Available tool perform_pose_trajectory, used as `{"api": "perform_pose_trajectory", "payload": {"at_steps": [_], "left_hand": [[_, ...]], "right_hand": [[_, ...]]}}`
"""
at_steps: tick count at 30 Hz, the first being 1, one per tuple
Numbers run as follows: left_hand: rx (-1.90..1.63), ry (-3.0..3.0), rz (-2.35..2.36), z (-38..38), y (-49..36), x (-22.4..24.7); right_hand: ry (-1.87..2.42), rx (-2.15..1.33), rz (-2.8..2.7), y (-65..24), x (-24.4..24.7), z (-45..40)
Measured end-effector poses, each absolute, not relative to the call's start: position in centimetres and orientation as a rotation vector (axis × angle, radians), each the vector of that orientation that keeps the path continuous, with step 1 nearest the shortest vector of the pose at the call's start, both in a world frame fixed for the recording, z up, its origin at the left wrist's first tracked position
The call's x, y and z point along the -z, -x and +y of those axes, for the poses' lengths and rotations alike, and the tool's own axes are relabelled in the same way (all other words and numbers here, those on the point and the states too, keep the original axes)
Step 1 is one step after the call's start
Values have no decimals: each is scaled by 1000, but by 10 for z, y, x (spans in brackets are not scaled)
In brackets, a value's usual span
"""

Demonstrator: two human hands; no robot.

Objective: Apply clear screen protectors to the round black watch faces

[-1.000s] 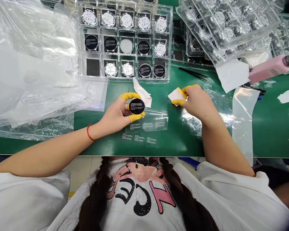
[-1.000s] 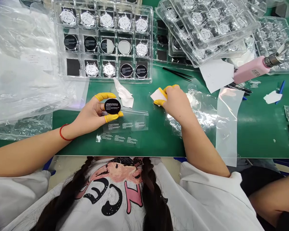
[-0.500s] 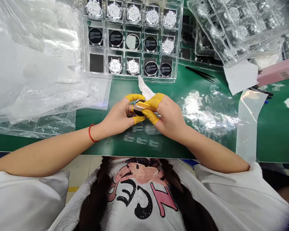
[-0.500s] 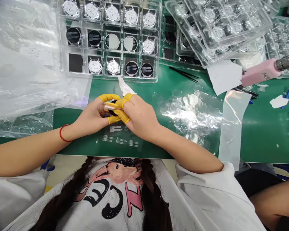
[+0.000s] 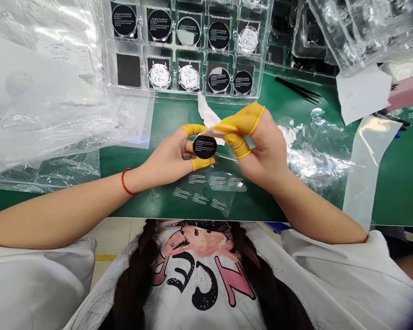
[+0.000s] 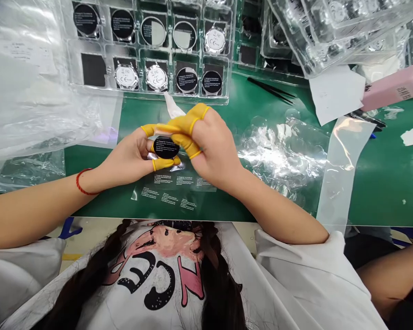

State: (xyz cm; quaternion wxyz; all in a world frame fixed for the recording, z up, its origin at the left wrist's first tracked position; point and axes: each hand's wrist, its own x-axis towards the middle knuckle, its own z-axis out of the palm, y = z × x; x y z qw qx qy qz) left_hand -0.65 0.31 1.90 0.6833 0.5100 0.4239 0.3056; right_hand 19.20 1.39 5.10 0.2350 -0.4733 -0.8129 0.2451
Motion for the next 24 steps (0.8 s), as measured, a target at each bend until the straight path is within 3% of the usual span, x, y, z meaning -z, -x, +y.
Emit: {"api": "perform_pose_trajectory", "payload": {"at_steps": [12, 20, 24], "left_hand": [[-756, -1165, 941, 5, 5, -20], [-804, -1098, 966, 6, 6, -17], [-773, -1105, 971, 6, 6, -18]], "right_hand": [[1124, -498, -2481, -193, -43, 6], [952, -148, -2377, -192, -18, -5], [984, -429, -2237, -197, -26, 0]]}}
